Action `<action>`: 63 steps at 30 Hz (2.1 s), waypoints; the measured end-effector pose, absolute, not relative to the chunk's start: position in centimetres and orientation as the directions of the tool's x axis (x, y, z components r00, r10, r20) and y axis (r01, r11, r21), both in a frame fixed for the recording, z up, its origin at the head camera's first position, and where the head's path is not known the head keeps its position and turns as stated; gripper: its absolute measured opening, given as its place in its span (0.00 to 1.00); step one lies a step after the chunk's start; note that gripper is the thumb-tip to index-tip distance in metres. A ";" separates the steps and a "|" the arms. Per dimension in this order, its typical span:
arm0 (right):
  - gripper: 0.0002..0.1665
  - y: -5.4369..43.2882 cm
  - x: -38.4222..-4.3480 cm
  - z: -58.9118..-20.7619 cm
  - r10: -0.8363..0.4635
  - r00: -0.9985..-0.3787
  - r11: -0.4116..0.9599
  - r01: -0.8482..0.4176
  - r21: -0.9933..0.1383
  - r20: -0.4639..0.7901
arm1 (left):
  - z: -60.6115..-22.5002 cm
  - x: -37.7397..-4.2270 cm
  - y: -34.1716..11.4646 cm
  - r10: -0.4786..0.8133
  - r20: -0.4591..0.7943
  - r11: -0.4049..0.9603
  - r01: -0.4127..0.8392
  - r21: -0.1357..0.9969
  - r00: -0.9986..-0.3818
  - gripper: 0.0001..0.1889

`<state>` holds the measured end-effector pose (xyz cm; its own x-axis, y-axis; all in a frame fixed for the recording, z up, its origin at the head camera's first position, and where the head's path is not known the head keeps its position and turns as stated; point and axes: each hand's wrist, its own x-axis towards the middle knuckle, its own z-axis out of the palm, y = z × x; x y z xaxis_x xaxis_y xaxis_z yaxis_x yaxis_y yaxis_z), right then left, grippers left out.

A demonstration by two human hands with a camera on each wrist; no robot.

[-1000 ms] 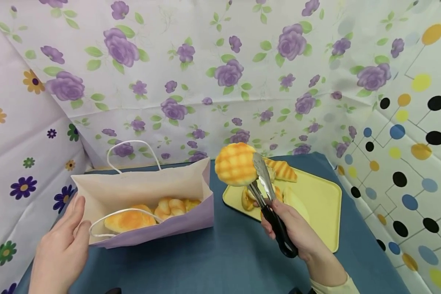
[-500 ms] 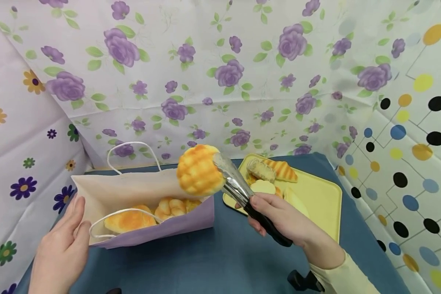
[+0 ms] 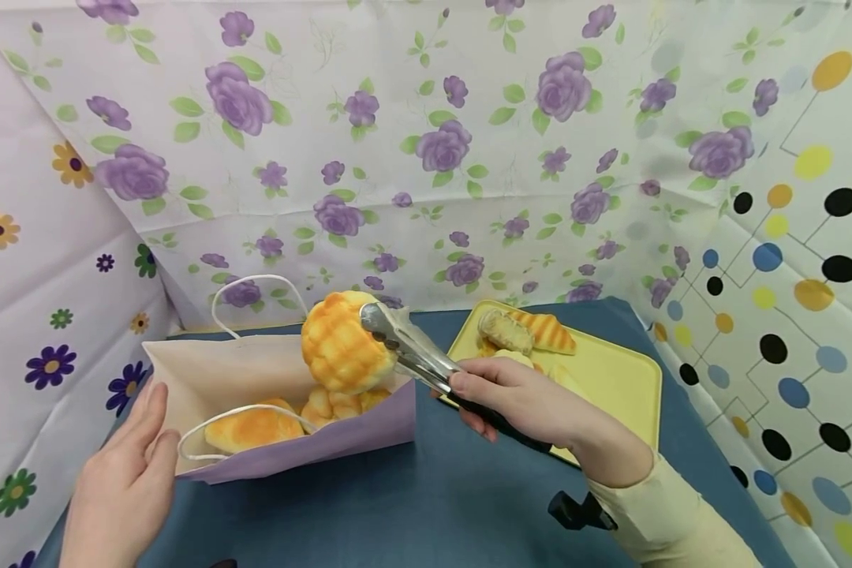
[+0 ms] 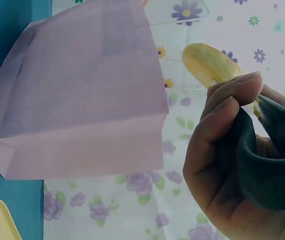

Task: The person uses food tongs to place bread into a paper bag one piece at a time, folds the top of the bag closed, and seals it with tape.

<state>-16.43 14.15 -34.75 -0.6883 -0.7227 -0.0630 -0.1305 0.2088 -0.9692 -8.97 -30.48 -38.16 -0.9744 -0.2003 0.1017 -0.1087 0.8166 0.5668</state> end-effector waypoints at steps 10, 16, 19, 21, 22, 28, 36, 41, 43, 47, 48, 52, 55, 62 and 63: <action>0.17 11.4 -17.2 -31.6 -0.722 -0.679 0.458 -0.321 -0.829 -0.136 | -38.1 -9.0 -30.5 -0.196 0.121 0.826 -0.097 0.555 -0.973 0.30; 0.24 8.0 -17.9 -29.8 -0.730 -0.665 0.606 -0.519 -0.603 -0.160 | -38.3 -8.9 -30.5 -0.210 0.121 0.817 -0.105 0.568 -0.970 0.30; 0.21 6.3 -18.3 -29.0 -0.757 -0.633 0.613 -0.604 -0.510 -0.160 | -38.5 -8.9 -30.4 -0.218 0.125 0.814 -0.110 0.571 -0.968 0.30; 0.18 5.1 -18.5 -28.6 -0.765 -0.624 0.617 -0.641 -0.456 -0.159 | -38.5 -8.9 -30.4 -0.221 0.122 0.812 -0.113 0.572 -0.967 0.30; 0.18 4.6 -18.5 -28.4 -0.764 -0.626 0.626 -0.657 -0.421 -0.159 | -38.6 -8.9 -30.4 -0.222 0.122 0.812 -0.115 0.572 -0.967 0.30; 0.24 0.9 -19.0 -27.6 -0.711 -0.669 0.698 -0.710 -0.094 -0.218 | -38.6 -9.0 -30.4 -0.215 0.119 0.814 -0.110 0.571 -0.969 0.30; 0.28 -2.5 -20.9 -27.7 -0.580 -0.629 0.656 -0.737 0.162 -0.518 | -38.3 -8.8 -30.1 -0.211 0.107 0.809 -0.112 0.577 -0.972 0.30; 0.31 -2.9 -22.7 -27.8 -0.497 -0.602 0.713 -0.694 0.102 -0.625 | -38.2 -8.9 -30.0 -0.190 0.091 0.810 -0.104 0.577 -0.978 0.31; 0.32 -2.9 -23.1 -27.9 -0.479 -0.622 0.733 -0.671 0.106 -0.619 | -38.2 -8.9 -30.1 -0.186 0.100 0.815 -0.096 0.572 -0.977 0.31; 0.34 -2.7 -23.1 -28.1 -0.476 -0.689 0.743 -0.647 0.168 -0.547 | -38.1 -8.9 -30.2 -0.196 0.099 0.816 -0.107 0.568 -0.976 0.31; 0.35 -2.7 -22.9 -28.1 -0.483 -0.705 0.744 -0.643 0.181 -0.519 | -38.1 -8.8 -30.3 -0.199 0.097 0.817 -0.110 0.566 -0.975 0.31; 0.36 -1.8 -22.0 -28.2 -0.548 -0.753 0.735 -0.641 0.219 -0.363 | -38.1 -8.8 -30.2 -0.196 0.100 0.817 -0.106 0.567 -0.975 0.30; 0.36 -1.2 -21.3 -28.2 -0.600 -0.759 0.722 -0.650 0.237 -0.252 | -38.1 -8.8 -30.1 -0.199 0.105 0.818 -0.106 0.566 -0.974 0.30; 0.38 -0.4 -20.6 -27.9 -0.643 -0.748 0.710 -0.663 0.239 -0.166 | -38.1 -8.9 -30.1 -0.207 0.090 0.815 -0.121 0.567 -0.974 0.31; 0.38 -0.4 -20.6 -28.0 -0.642 -0.748 0.712 -0.663 0.233 -0.166 | -38.1 -9.0 -30.1 -0.208 0.086 0.814 -0.124 0.567 -0.974 0.31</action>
<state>-20.56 -0.37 -27.95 -0.7482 -0.6424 -0.1659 -0.6627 0.7116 0.2333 -8.96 -30.05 -38.07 -0.9743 -0.2082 0.0864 -0.1237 0.8141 0.5674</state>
